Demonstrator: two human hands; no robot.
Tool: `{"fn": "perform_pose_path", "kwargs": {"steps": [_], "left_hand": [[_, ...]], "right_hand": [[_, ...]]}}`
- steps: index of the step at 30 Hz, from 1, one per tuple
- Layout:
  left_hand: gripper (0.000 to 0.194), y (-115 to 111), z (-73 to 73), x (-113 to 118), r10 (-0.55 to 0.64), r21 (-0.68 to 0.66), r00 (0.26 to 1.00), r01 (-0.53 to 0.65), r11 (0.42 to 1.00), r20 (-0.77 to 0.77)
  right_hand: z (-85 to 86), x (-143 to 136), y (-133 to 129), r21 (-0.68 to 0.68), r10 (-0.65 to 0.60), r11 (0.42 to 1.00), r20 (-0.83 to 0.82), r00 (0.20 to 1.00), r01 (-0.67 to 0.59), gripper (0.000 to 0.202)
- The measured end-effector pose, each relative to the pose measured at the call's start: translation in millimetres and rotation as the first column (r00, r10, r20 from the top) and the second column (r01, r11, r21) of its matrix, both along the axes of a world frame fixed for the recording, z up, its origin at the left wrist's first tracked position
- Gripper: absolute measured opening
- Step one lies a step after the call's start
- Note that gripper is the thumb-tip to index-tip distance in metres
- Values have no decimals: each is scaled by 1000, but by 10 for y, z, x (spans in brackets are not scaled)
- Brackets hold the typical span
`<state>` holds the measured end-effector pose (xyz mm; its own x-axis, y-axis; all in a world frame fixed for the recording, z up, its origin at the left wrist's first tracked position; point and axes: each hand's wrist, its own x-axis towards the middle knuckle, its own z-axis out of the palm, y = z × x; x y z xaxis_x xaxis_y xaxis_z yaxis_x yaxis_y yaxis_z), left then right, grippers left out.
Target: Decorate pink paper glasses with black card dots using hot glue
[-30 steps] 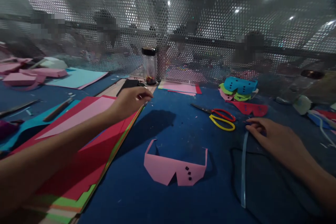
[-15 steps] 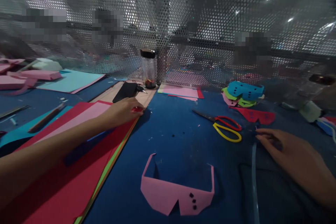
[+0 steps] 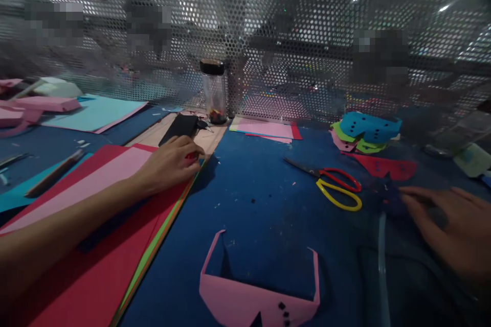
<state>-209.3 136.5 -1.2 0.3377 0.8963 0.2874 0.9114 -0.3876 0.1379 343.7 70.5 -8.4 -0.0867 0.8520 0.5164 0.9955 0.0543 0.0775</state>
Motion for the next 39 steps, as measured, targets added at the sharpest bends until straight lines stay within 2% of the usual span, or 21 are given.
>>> {"fn": "perform_pose_path", "kwargs": {"steps": [3,9,13,21,28,32,39], "left_hand": [[23,-48,55,-28,15,33,991,-19,999,130],[24,-53,5,-57,26,11,981,-29,1000,192],[25,-29,-71,-67,3,23,983,-7,1000,184],[32,40,-151,-119,-23,81,993,14,997,116],[38,92,-166,-99,58,40,994,-62,997,93],[40,94,-169,-89,61,43,996,-64,997,60],[46,147,-207,-115,59,106,998,-63,992,34]], "right_hand": [[49,-110,-21,-31,84,996,89,992,-81,35],[68,-231,-56,-19,86,996,26,996,-86,40],[51,-229,-80,-14,71,997,26,997,-71,40],[110,-375,-137,12,174,985,-34,984,-174,33],[121,-455,-175,-30,177,983,-91,980,-181,29],[105,-440,-149,-20,182,983,-90,979,-184,26],[1,-345,-45,56,313,949,-83,946,-309,20]]}}
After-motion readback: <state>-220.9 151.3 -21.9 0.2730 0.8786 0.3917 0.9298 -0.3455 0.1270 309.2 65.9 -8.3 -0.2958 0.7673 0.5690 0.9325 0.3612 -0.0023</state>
